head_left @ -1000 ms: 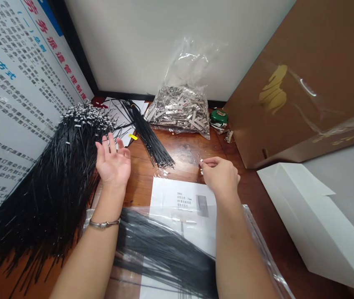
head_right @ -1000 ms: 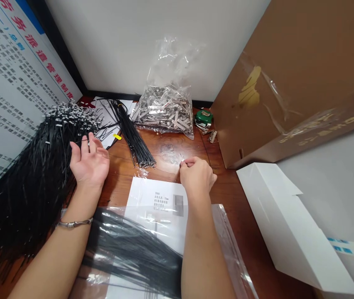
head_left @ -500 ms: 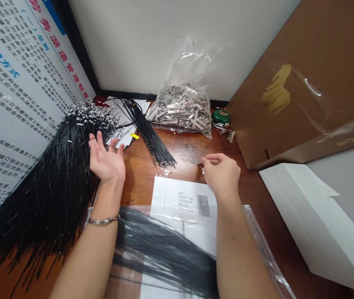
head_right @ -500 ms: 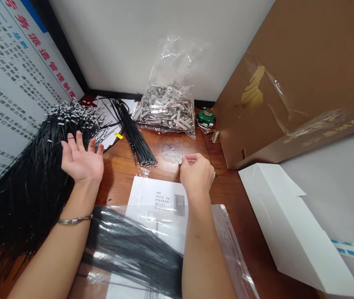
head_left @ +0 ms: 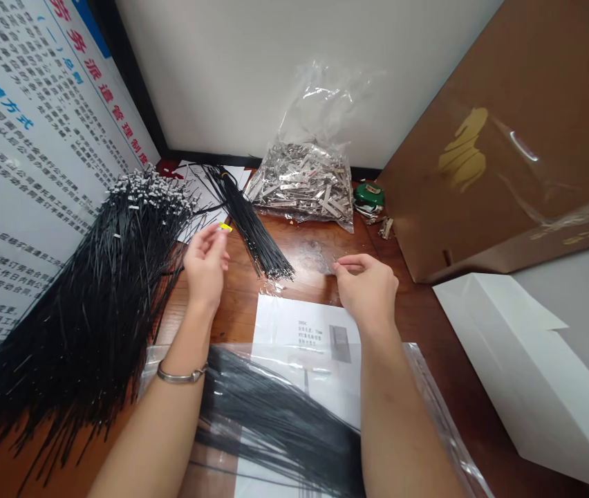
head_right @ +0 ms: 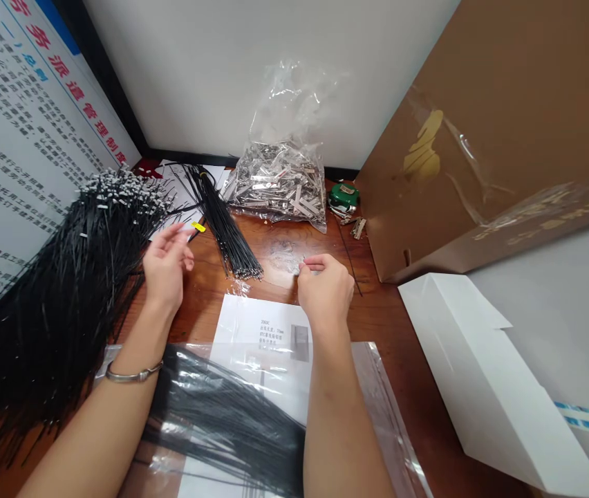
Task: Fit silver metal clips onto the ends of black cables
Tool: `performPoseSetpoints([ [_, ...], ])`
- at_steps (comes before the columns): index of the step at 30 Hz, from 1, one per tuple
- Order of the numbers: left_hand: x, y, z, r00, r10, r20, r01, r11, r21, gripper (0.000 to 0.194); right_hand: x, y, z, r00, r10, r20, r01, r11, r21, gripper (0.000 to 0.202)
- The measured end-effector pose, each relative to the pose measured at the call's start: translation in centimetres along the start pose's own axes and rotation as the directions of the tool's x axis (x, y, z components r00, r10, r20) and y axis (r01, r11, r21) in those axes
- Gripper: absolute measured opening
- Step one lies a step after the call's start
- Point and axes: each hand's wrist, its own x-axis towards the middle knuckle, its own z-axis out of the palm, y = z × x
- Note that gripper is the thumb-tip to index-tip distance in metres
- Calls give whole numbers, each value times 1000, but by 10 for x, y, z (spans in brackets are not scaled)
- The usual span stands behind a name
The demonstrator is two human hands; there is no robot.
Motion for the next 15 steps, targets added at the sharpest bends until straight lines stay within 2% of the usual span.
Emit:
performPoseSetpoints([
  [1,-2,-3,1,997,71,34,-76,980,186,22,0,0,0,1000,-5,1,5,1000,7,12],
  [2,-4,-6,1,989,109,103,-140,917,373,17,0,0,1,1000,-8,2,8,1000,15,12],
  [3,-6,-7,2,977,146,158,-208,826,524,12,0,1,1,1000,-11,5,11,1000,21,11],
  [5,-10,-9,1,954,162,254,-298,624,722,7,0,0,2,1000,-15,10,15,1000,24,11],
  [6,-11,-9,1,946,150,286,-321,543,776,6,0,0,2,1000,-15,14,15,1000,22,11],
  [8,-12,-9,0,940,106,326,-338,442,831,11,0,-1,2,1000,-8,22,8,1000,16,11],
  [15,-12,-11,3,934,34,357,-347,336,876,23,-2,-4,2,1000,-8,29,7,1000,27,10],
])
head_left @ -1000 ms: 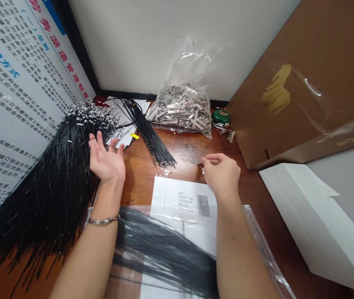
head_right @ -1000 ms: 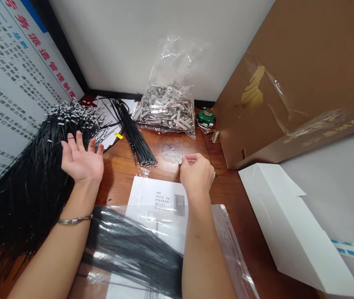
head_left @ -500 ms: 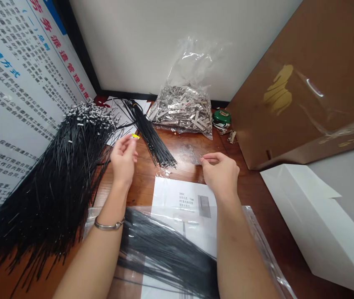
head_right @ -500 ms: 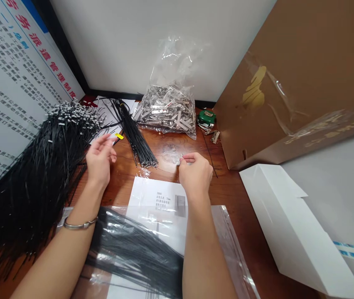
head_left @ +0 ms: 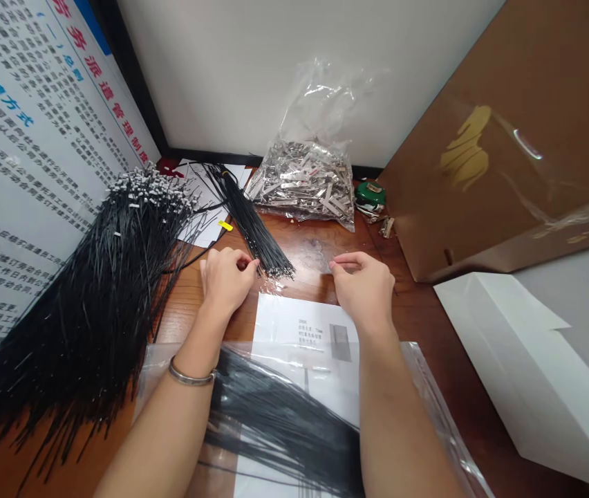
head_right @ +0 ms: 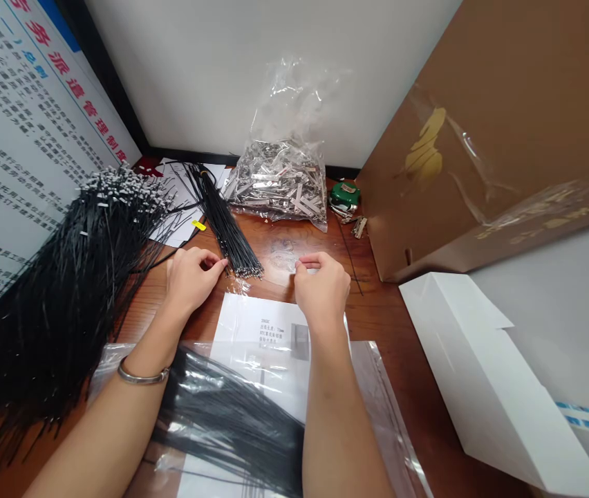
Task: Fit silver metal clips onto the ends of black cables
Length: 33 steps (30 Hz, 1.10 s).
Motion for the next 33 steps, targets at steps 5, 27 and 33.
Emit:
performPoseSetpoints([
  [5,-2,0,1,1000,15,1,-15,1000,-6,24,0,-2,1,1000,1,15,-2,1000,26,9],
  [27,-6,21,-3,944,101,313,228,485,-844,24,-17,-24,5,814,-392,429,-59,679,732,18],
  [33,-9,22,-5,906,232,354,197,510,-838,25,-19,-23,6,777,-380,502,-178,633,754,22],
])
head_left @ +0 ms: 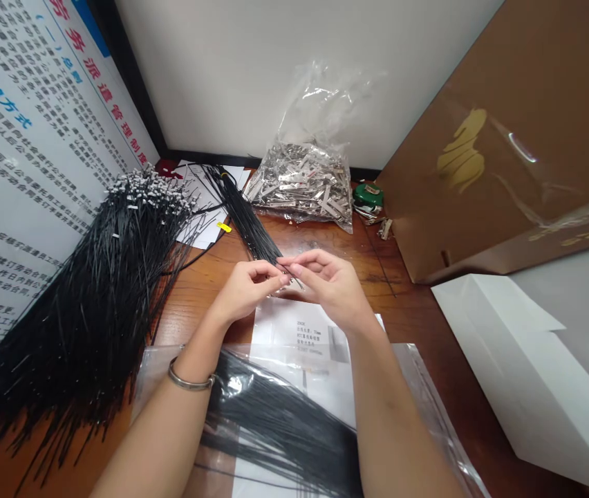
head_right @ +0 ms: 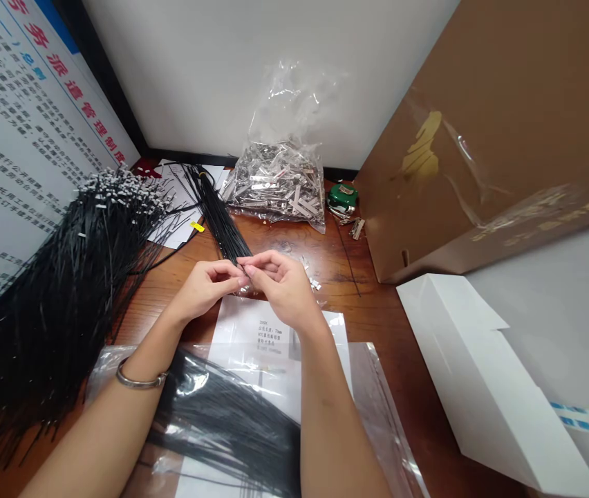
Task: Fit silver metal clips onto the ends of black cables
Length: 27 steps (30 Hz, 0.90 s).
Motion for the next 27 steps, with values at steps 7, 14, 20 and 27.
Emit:
performPoseSetpoints([
  [7,5,1,-2,989,-69,-132,53,991,-122,45,-4,-8,-4,1000,-25,-17,27,982,185,20],
  [14,2,2,1,993,-121,5,121,984,-128,37,-11,-17,-3,960,5,280,-70,972,225,18],
  [20,-1,3,1,986,-156,55,165,956,-242,31,-10,-16,-2,943,-13,332,-74,966,249,15],
  [27,0,4,3,989,-144,42,149,939,-309,35,-8,-11,-2,939,-47,341,-42,968,247,11],
])
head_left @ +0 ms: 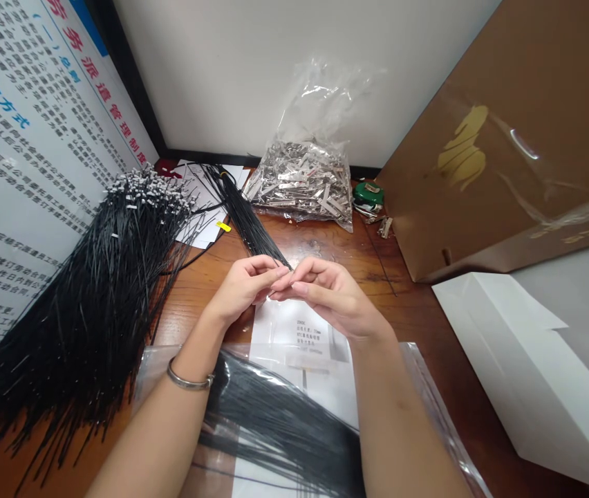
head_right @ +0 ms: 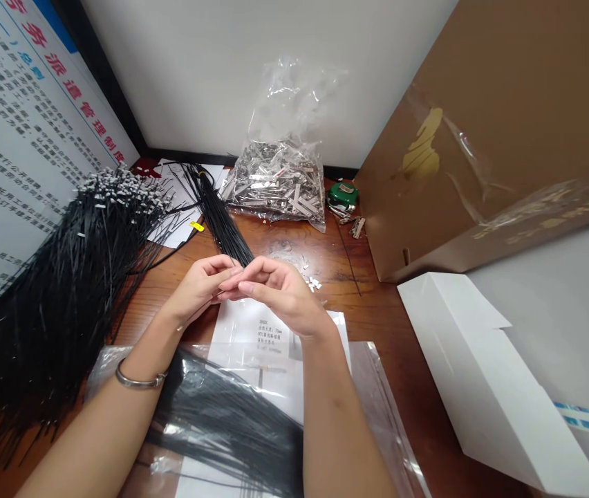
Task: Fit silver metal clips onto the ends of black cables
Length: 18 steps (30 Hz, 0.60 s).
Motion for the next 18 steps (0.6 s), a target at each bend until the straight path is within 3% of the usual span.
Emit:
performPoseSetpoints([
  [6,-1,-1,-2,1000,-12,13,12,999,-32,28,0,0,2,1000,15,8,-15,1000,18,12],
  [9,-4,3,-4,998,-3,61,14,983,-184,22,-3,-4,2,998,16,-57,-12,998,59,16],
  [13,-7,6,-6,983,114,146,-52,927,-371,12,-8,-8,-3,991,-1,-133,17,992,122,25],
  [18,-9,4,-8,955,138,264,-19,913,-407,8,-9,-6,-12,961,-45,-274,113,964,239,27],
])
